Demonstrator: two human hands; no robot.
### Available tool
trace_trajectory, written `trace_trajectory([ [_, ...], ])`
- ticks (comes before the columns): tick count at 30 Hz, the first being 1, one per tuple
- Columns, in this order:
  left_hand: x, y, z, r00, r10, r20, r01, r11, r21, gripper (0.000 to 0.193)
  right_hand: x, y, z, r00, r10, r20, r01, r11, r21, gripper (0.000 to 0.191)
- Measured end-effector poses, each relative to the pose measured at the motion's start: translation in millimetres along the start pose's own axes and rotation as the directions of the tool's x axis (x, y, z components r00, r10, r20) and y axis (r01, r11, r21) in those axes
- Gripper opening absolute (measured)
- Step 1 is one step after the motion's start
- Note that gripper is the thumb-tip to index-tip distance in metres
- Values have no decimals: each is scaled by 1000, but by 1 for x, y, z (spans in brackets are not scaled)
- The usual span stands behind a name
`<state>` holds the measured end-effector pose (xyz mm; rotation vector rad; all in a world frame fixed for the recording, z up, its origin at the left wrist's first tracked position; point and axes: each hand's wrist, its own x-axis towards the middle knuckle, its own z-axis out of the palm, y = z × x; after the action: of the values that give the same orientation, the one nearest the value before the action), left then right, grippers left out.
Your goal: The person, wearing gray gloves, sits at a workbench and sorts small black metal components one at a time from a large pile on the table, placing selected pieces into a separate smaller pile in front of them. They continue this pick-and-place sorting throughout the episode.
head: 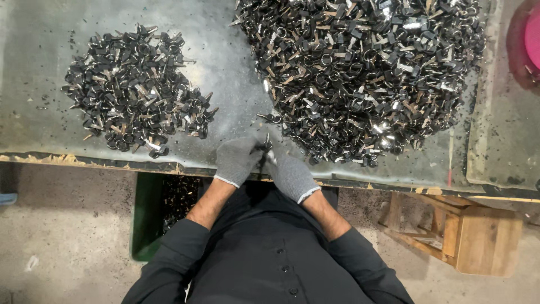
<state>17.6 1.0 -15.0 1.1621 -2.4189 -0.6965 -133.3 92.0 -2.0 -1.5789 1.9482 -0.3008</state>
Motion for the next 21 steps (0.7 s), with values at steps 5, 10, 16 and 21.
trace_trajectory([
  [5,4,0,-6,989,145,9,-145,989,31,28,7,4,-6,996,-89,2,89,996,1,86],
  [10,9,-3,-7,969,193,155,-209,973,99,23,5,-8,3,992,-84,-94,76,994,-80,74],
  [16,7,-3,-1,920,392,12,-390,912,132,15,8,-18,18,995,92,36,-82,970,-231,37],
  [21,9,2,-8,988,129,81,-124,991,-59,26,16,8,-10,996,74,-40,-74,997,-2,43],
])
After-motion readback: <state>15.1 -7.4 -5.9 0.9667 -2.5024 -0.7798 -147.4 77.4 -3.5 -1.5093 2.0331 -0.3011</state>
